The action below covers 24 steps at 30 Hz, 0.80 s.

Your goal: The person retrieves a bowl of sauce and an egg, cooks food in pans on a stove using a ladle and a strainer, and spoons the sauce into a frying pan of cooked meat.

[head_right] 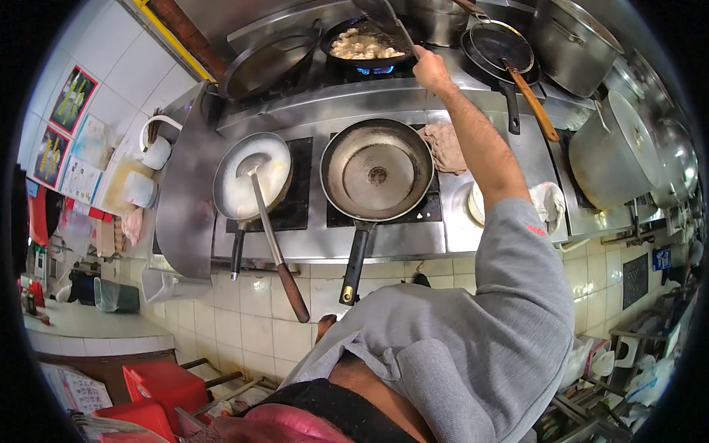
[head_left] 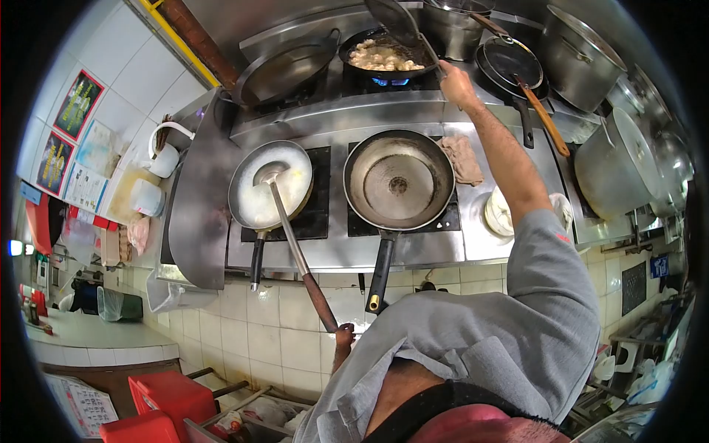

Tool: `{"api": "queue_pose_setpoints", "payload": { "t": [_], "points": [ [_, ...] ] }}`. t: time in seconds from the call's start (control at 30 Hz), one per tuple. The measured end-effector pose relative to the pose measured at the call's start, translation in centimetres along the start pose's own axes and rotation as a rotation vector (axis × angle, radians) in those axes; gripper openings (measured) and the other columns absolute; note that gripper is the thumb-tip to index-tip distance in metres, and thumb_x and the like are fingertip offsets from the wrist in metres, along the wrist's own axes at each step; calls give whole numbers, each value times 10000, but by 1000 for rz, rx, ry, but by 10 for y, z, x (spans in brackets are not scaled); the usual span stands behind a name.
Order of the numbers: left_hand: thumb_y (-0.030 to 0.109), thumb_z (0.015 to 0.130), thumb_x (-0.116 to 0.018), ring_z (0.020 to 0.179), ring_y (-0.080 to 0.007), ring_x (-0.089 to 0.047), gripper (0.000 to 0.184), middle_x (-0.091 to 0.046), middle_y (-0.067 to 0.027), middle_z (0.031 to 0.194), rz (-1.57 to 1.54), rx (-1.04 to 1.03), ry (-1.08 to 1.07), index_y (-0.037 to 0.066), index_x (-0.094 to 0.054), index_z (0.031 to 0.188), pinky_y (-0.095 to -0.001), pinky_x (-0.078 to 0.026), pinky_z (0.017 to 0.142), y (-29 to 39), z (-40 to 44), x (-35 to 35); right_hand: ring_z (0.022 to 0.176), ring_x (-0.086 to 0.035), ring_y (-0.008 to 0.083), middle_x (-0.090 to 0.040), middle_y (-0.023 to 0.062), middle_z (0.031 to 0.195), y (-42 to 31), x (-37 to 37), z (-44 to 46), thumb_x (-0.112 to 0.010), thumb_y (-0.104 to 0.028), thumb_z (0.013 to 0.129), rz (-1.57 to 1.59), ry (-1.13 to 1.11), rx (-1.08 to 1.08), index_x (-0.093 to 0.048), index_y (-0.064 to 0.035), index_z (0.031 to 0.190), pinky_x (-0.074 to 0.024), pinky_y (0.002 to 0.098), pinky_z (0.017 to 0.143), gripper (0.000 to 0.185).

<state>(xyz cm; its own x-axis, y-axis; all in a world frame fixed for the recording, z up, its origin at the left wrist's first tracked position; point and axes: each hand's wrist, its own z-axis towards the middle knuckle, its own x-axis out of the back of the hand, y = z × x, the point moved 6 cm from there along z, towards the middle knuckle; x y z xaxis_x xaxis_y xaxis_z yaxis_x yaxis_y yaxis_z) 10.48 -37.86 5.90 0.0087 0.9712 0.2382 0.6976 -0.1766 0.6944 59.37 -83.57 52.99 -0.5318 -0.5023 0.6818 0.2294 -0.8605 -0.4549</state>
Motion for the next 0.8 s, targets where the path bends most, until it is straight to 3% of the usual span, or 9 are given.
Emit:
{"api": "queue_pose_setpoints", "payload": {
  "t": [0.1,0.2,0.27,0.33,0.4,0.53,0.63,0.73,0.8],
  "points": [
    [222,806,-542,518,-109,-492,245,-516,-28,639,-33,8,-11,24,-571,949,-242,-399,412,1,-6,1,566,-611,260,-614,197,809,10,3,6,-398,8,719,196,-129,-290,-519,-43,1095,-487,358,486,398],
    [207,800,-530,516,-120,-498,240,-519,-38,633,112,-124,-44,13,-581,931,-252,-408,415,-22,4,4,377,-469,105,-496,44,537,32,-18,12,-406,3,761,638,-317,-521,-536,-38,869,-292,240,273,175],
    [199,792,-525,524,-129,-512,243,-533,-47,641,239,-256,-71,5,-585,927,-258,-418,421,-22,3,2,376,-464,101,-501,41,542,41,-37,15,-439,-4,767,803,-385,-622,-522,-49,848,-296,236,281,124],
    [193,770,-520,554,-147,-547,270,-567,-67,674,-40,-64,-2,-6,-583,941,-271,-446,443,-29,-1,4,375,-459,97,-506,39,547,43,-48,16,-472,-11,773,969,-451,-719,-507,-59,827,-301,233,290,81],
    [193,771,-520,570,-154,-558,274,-578,-72,688,73,-127,14,-10,-583,944,-276,-455,453,-24,0,4,376,-432,68,-502,11,575,39,-51,12,-486,-36,808,1055,-526,-806,-411,-79,970,-316,206,315,184],
    [192,783,-520,574,-156,-562,254,-580,-73,685,236,-283,28,-5,-586,929,-279,-462,460,-46,16,6,365,-434,84,-503,17,549,40,-55,8,-521,-26,772,1050,-511,-763,-507,-85,915,-301,207,316,156],
    [199,789,-524,562,-145,-555,233,-574,-66,676,116,-92,25,6,-589,903,-280,-458,454,-36,3,7,367,-438,85,-510,22,554,30,-40,1,-503,-3,753,930,-457,-650,-509,-89,1093,-321,223,320,351],
    [209,785,-533,552,-134,-548,224,-567,-55,667,177,-231,-5,18,-588,889,-274,-451,442,-37,10,8,364,-430,81,-494,19,544,16,-18,-2,-473,5,733,657,-471,-458,-441,-109,1237,-328,235,318,517],
    [213,785,-537,549,-132,-545,229,-565,-51,667,150,-247,-7,20,-584,900,-268,-447,437,-43,18,9,492,-556,156,-597,90,681,3,-3,-4,-454,35,724,344,-505,-267,-414,-55,1251,-421,275,411,536]
  ]
}}
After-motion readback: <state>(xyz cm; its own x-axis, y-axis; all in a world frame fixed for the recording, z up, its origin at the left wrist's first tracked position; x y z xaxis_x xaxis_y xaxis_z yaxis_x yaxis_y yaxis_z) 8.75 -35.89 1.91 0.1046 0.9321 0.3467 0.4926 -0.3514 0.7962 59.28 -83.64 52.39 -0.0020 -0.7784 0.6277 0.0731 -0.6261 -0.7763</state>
